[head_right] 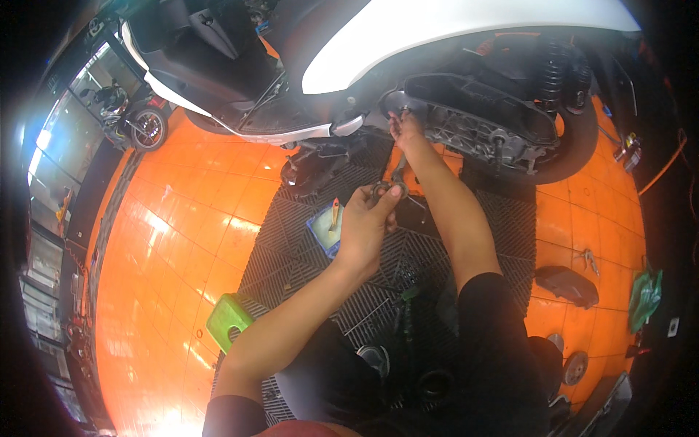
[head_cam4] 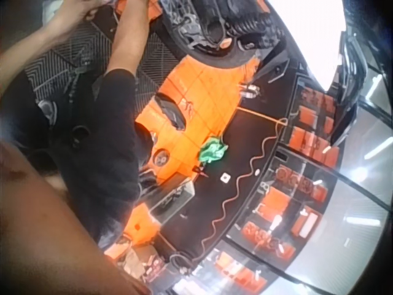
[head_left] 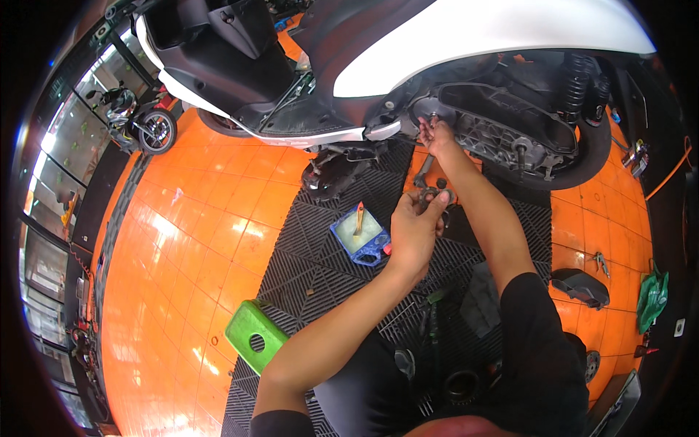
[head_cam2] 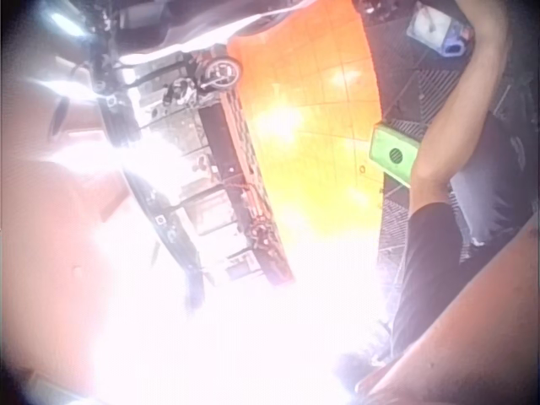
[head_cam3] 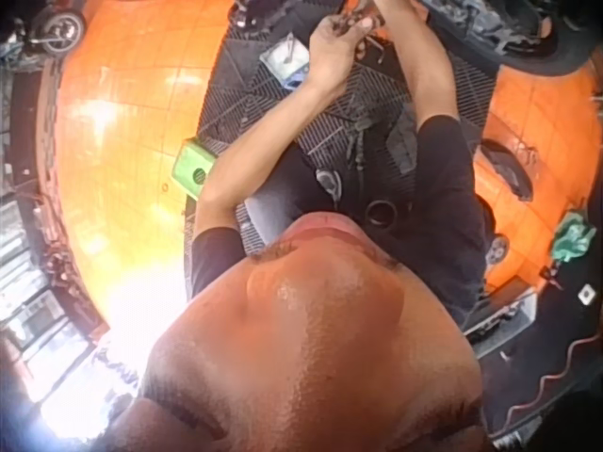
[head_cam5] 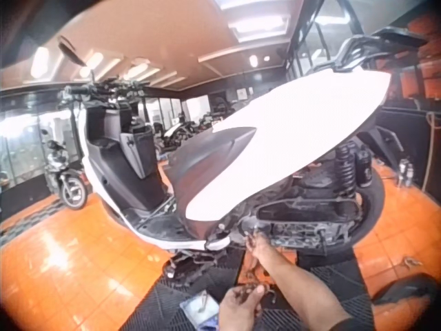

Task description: The person sits on the floor of a workshop and assembles a scooter's clutch mechanism. They handle a clutch bell, a clutch plate, and a small metal ring, fitting them together by hand. The person then installs the assembled components into the scooter's engine casing and wipes the area with a cloth.

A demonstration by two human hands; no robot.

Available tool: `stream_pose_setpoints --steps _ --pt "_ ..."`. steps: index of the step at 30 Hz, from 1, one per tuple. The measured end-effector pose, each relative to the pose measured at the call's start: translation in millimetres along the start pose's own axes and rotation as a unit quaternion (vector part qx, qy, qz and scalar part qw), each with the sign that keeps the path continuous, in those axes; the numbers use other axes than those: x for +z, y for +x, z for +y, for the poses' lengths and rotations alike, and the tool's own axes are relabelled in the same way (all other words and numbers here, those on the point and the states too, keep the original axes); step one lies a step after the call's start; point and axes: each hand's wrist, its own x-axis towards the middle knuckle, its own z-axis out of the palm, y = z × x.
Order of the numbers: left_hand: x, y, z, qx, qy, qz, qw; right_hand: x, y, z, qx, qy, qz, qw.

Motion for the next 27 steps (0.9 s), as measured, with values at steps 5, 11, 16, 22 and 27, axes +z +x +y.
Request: stream_pose_setpoints --steps 5,11,16,22,27 --pt "-3 -3 2 0.008 0.002 -0.001 1.0 4 -4 7 -0.037 -0.054 0.022 0.998" --pt "-8 5 0 0.042 0.026 0.033 0.998 -6 -25 4 -0.025 -0.105 -0.043 0.993" --pt "-5 8 -1 0.034 0.033 0.044 0.998 -9 -32 -11 0.027 -0.152 -0.063 0.986" --pt "1 1 2 0.04 0.029 0.035 0.998 -15 -42 -19 0.05 -0.191 -0.085 0.977" --pt "6 7 -3 0.046 0.042 0.018 0.998 -39 -80 -24 0.055 -0.39 -0.159 0.905"
